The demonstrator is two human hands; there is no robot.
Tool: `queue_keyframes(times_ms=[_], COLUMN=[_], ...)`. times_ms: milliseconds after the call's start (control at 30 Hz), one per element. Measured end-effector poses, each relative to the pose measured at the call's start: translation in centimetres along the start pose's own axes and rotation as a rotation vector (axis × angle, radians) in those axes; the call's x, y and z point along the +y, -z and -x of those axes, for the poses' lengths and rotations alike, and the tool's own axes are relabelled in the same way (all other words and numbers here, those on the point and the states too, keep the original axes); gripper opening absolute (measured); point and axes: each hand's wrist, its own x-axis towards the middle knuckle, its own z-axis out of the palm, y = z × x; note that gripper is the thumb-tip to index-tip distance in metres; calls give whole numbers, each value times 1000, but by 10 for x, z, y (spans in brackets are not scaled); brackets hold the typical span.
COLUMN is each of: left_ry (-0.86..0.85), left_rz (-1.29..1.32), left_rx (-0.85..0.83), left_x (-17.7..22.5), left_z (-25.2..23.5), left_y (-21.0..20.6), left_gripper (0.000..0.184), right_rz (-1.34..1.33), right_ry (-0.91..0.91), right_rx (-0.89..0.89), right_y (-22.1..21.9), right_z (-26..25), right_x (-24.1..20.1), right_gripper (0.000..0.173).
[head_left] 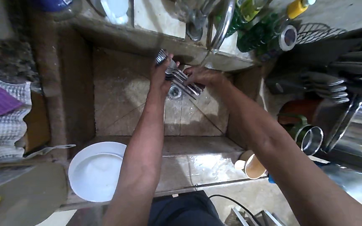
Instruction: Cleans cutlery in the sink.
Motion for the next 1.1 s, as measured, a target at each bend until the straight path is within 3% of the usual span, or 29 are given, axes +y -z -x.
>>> queue_keyframes(times_ms=[200, 367, 500, 600, 733, 833, 1100], left_ry=[36, 81, 84, 78, 73, 56, 75], left_rz=[-15, -75, -101, -104, -116, -111, -175], left_rx=[-19, -47, -67, -80, -104, -100, -151], left_x=[-2, -3, -4, -7, -6, -6, -2], left_z=[0, 0, 0, -2, -3, -4, -2], left_y=[1, 2, 1, 0, -4, -6, -5], left_gripper=[41, 43, 44, 47, 47, 45, 47], right_rz=[173, -79, -228, -226, -194, -164, -298], right_ry=[64, -22, -31, -14, 0, 11, -74], right_rx=[54, 19, -19, -26, -37, -55, -27], right_y=[-1, -7, -10, -12, -9, -10, -14], right_z=[0, 17, 18, 22, 23, 22, 25], right_x=[2, -2, 9, 7, 8, 4, 2], right_gripper=[33, 16, 21, 31, 28, 41, 21])
